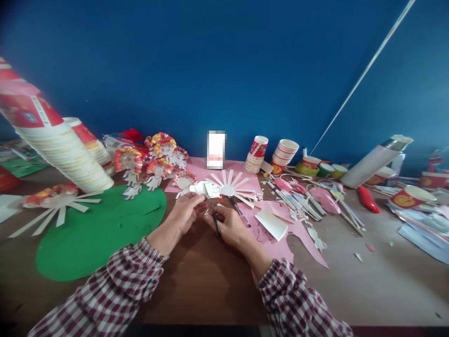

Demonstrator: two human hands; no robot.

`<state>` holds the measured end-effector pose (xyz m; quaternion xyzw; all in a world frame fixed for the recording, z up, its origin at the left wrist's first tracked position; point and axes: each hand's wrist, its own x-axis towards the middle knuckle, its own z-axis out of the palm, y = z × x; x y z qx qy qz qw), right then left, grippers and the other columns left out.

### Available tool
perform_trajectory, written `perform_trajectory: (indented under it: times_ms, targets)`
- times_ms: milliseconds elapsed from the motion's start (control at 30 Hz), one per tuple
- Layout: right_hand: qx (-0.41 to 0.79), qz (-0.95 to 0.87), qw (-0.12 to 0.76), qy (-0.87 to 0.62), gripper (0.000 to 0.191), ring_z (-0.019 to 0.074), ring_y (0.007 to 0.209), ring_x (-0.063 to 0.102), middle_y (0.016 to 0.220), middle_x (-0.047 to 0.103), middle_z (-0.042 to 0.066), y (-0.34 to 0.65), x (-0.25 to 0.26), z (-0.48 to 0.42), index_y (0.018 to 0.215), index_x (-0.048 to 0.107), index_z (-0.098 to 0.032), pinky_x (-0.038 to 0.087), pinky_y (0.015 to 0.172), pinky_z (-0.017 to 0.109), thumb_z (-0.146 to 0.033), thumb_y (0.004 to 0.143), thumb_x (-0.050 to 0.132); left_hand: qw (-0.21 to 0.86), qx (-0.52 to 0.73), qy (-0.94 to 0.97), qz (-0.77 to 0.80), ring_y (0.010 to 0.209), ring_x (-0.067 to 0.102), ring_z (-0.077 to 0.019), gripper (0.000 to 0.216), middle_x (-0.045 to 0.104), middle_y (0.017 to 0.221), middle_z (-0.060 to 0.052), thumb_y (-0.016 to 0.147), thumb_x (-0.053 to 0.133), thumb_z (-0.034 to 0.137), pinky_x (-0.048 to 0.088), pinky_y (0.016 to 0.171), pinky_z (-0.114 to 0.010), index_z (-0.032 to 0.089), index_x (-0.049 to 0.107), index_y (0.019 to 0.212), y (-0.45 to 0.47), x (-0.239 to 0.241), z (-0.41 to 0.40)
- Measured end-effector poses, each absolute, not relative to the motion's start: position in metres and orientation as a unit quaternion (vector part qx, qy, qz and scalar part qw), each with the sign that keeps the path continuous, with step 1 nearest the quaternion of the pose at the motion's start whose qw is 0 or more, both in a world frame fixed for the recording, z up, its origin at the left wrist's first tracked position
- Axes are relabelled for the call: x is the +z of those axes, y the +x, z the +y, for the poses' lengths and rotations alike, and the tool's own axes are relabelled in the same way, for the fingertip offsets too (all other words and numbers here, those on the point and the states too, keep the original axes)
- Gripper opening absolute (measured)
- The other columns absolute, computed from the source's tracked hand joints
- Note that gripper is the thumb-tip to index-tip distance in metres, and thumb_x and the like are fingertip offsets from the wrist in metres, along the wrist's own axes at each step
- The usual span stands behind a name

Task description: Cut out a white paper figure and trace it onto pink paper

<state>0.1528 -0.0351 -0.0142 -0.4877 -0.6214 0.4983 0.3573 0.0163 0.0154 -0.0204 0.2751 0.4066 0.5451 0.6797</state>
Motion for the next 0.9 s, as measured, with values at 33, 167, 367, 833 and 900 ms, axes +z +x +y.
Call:
perform_trajectory:
  times_ms: [33, 167, 367, 833, 900]
  targets:
    - [0.499, -0.621, 0.361, -0.485, 0.030, 0.0093, 0.049, 0.043, 0.057, 0.048, -0.004, 0.1530, -0.0143, -0.0351, 0.079, 0.056, -0.017, 0.032, 0.045, 0.021, -0.047, 0.077, 0.058, 0.680, 0.542, 0.279, 0.407, 0.055, 0.055, -0.0077, 0.019, 0.057, 0.059, 0.001, 0.057, 0.071, 0.016, 0.047, 0.057, -0.021, 0.013, 0.053, 0.062, 0.0167, -0.0205, 0.0146]
    - [0.508, -0.620, 0.368, -0.472, 0.032, 0.0093, 0.052, 0.043, 0.061, 0.049, -0.003, 0.1534, -0.0129, -0.0351, 0.085, 0.059, -0.016, 0.034, 0.047, 0.021, -0.047, 0.078, 0.058, 0.683, 0.537, 0.284, 0.407, 0.055, 0.056, -0.0078, 0.020, 0.057, 0.059, 0.001, 0.057, 0.071, 0.015, 0.047, 0.058, -0.021, 0.013, 0.052, 0.063, 0.0173, -0.0198, 0.0126]
    - [0.493, -0.629, 0.368, -0.476, 0.033, 0.0099, 0.055, 0.045, 0.064, 0.051, -0.002, 0.1544, -0.0144, -0.0346, 0.087, 0.060, -0.015, 0.037, 0.052, 0.022, -0.047, 0.078, 0.058, 0.688, 0.535, 0.271, 0.410, 0.052, 0.055, -0.0070, 0.023, 0.056, 0.057, 0.002, 0.056, 0.072, 0.015, 0.047, 0.057, -0.020, 0.014, 0.050, 0.064, 0.0181, -0.0187, 0.0120]
    - [0.437, -0.655, 0.367, -0.495, 0.033, 0.0123, 0.063, 0.049, 0.073, 0.058, 0.001, 0.1527, -0.0113, -0.0360, 0.083, 0.062, -0.014, 0.037, 0.055, 0.022, -0.046, 0.079, 0.056, 0.693, 0.541, 0.250, 0.406, 0.052, 0.055, -0.0071, 0.020, 0.056, 0.057, 0.002, 0.058, 0.070, 0.013, 0.045, 0.053, -0.019, 0.014, 0.051, 0.064, 0.0199, -0.0161, 0.0095]
    - [0.429, -0.654, 0.367, -0.503, 0.033, 0.0124, 0.061, 0.048, 0.070, 0.057, 0.001, 0.1523, -0.0126, -0.0360, 0.082, 0.062, -0.014, 0.036, 0.054, 0.022, -0.046, 0.079, 0.056, 0.695, 0.544, 0.244, 0.402, 0.052, 0.055, -0.0070, 0.020, 0.056, 0.056, 0.002, 0.058, 0.070, 0.013, 0.046, 0.054, -0.019, 0.014, 0.051, 0.063, 0.0202, -0.0161, 0.0091]
